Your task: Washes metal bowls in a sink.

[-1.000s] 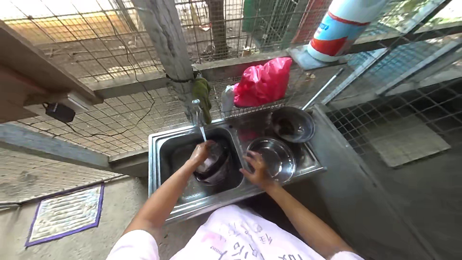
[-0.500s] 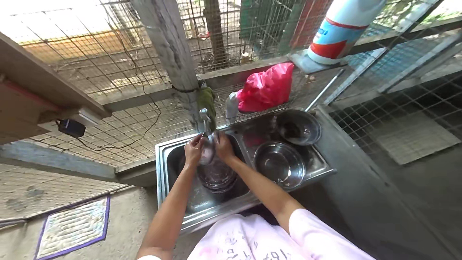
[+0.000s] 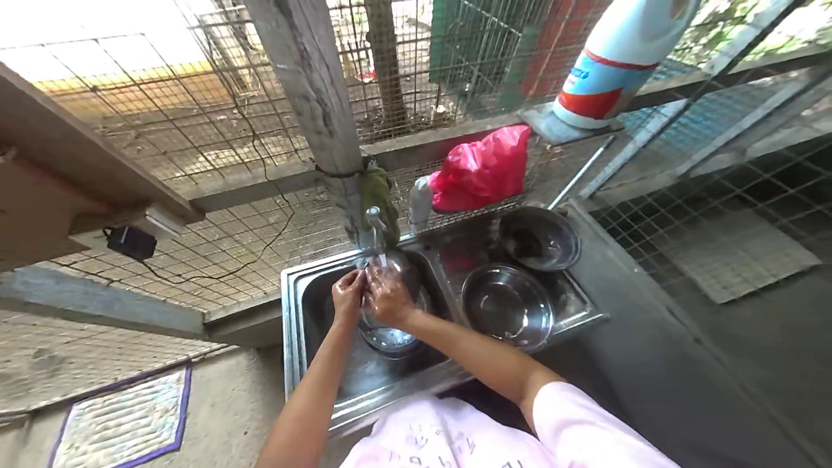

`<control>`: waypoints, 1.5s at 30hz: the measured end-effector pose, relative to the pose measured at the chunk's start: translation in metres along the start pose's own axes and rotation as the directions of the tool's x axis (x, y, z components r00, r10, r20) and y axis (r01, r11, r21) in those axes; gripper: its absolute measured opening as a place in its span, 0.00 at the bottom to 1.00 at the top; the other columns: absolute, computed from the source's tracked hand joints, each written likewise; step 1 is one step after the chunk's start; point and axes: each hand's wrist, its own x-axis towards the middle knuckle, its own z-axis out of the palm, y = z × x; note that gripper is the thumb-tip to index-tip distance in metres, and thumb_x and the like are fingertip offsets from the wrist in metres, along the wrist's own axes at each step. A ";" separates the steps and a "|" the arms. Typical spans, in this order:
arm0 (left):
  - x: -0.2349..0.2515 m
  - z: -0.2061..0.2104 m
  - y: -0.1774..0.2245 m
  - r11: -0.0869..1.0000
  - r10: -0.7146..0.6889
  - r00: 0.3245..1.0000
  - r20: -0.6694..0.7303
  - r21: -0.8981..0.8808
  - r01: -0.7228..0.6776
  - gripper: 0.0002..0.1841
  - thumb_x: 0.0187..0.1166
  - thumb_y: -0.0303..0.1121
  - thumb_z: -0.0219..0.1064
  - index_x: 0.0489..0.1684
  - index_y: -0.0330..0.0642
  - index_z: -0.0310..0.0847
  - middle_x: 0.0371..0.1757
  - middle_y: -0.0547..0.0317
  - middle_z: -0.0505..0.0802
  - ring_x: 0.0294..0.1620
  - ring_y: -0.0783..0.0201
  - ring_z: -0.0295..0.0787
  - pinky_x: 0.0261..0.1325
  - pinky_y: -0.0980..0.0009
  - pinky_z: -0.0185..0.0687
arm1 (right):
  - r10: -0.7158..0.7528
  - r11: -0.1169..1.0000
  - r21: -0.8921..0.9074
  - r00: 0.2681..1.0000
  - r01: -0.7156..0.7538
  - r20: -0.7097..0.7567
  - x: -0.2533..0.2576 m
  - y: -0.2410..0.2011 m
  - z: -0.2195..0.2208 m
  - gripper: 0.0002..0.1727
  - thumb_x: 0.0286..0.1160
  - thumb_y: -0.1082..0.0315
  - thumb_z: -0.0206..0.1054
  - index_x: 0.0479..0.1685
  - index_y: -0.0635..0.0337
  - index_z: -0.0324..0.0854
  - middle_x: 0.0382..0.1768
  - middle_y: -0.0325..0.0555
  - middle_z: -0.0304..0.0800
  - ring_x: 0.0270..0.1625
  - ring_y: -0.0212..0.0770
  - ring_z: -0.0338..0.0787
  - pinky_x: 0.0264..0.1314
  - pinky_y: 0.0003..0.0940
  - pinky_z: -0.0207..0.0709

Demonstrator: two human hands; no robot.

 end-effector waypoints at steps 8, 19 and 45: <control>0.048 -0.011 0.028 0.981 -0.038 0.952 0.305 0.195 -0.023 0.08 0.82 0.28 0.66 0.42 0.29 0.86 0.34 0.58 0.90 0.35 0.74 0.83 0.48 0.71 0.81 | 0.449 0.589 0.637 0.857 -0.497 0.253 0.002 0.102 -0.056 0.24 0.94 0.59 0.53 0.65 0.75 0.80 0.59 0.61 0.89 0.59 0.43 0.88 0.68 0.40 0.79; 0.014 0.083 0.043 0.573 -0.212 0.912 0.351 0.801 -0.174 0.28 0.92 0.45 0.50 0.78 0.31 0.73 0.80 0.30 0.76 0.85 0.32 0.65 0.86 0.31 0.48 | 0.645 0.529 0.777 0.757 -0.341 -0.107 -0.011 0.036 -0.023 0.15 0.90 0.72 0.57 0.55 0.80 0.83 0.46 0.60 0.90 0.47 0.37 0.86 0.59 0.33 0.80; -0.019 0.046 -0.086 0.977 0.211 0.977 0.043 -0.030 -0.210 0.40 0.84 0.43 0.49 0.88 0.18 0.44 0.89 0.21 0.56 0.93 0.40 0.51 0.93 0.55 0.45 | 0.734 0.139 0.925 0.664 -0.354 0.144 0.045 -0.005 -0.032 0.22 0.96 0.64 0.47 0.75 0.71 0.70 0.64 0.62 0.81 0.62 0.48 0.83 0.66 0.44 0.78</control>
